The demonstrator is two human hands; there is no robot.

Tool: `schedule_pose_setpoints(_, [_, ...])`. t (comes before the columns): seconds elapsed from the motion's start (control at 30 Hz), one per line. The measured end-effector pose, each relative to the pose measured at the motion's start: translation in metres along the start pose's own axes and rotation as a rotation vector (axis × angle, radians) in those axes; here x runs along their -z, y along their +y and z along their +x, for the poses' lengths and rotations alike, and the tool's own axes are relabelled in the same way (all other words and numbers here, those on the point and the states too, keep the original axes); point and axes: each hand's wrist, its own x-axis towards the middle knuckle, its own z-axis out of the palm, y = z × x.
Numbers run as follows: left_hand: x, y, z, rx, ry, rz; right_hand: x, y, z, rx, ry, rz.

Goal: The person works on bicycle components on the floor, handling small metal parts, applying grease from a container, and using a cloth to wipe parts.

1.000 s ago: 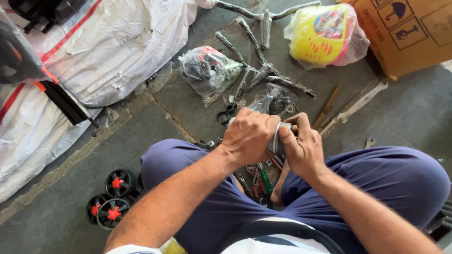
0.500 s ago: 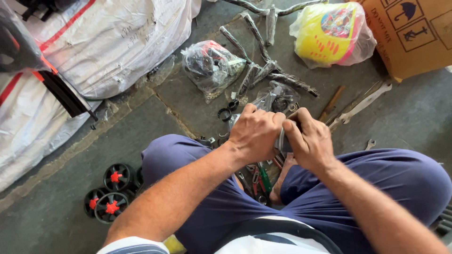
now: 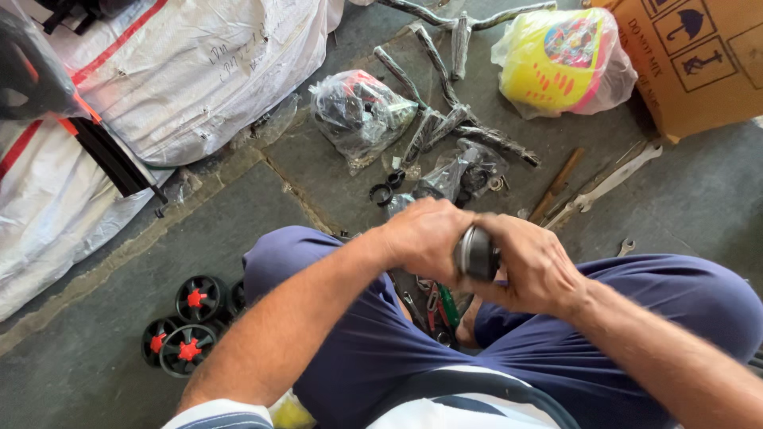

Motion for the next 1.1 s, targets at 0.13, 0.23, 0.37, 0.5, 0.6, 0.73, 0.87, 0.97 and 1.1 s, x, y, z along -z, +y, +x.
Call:
schedule_pose_setpoints(0.13, [-0.007,-0.001,0.000,0.011,-0.314,-0.094,0.014,0.002,-0.009,0.405,-0.143,-0.335])
schedule_pose_setpoints(0.23, [-0.003,0.003,0.001,0.042,-0.207,-0.074,0.014,0.001,-0.016,0.272,-0.044,-0.035])
schedule_pose_setpoints(0.37, [0.004,0.014,0.000,0.127,-0.107,0.122,-0.001,0.004,-0.018,-0.836,-0.247,0.753])
schedule_pose_setpoints(0.5, [0.003,0.012,0.000,0.063,-0.085,0.059,0.006,-0.005,-0.017,-0.309,-0.198,0.219])
schedule_pose_setpoints(0.6, [0.001,0.008,0.000,0.052,-0.193,0.066,0.010,-0.013,-0.013,0.409,0.002,-0.314])
schedule_pose_setpoints(0.73, [-0.002,0.012,-0.003,0.091,-0.104,0.102,0.010,-0.008,-0.019,0.092,-0.005,0.039])
schedule_pose_setpoints(0.87, [-0.006,0.016,0.001,0.115,-0.069,0.258,-0.012,0.002,-0.023,-0.908,-0.315,0.510])
schedule_pose_setpoints(0.97, [-0.004,0.014,0.002,0.060,0.007,0.254,0.001,0.002,-0.027,-0.229,-0.003,0.161])
schedule_pose_setpoints(1.1, [-0.013,0.013,0.008,0.023,0.045,0.361,-0.004,0.010,-0.015,-0.077,0.145,0.109])
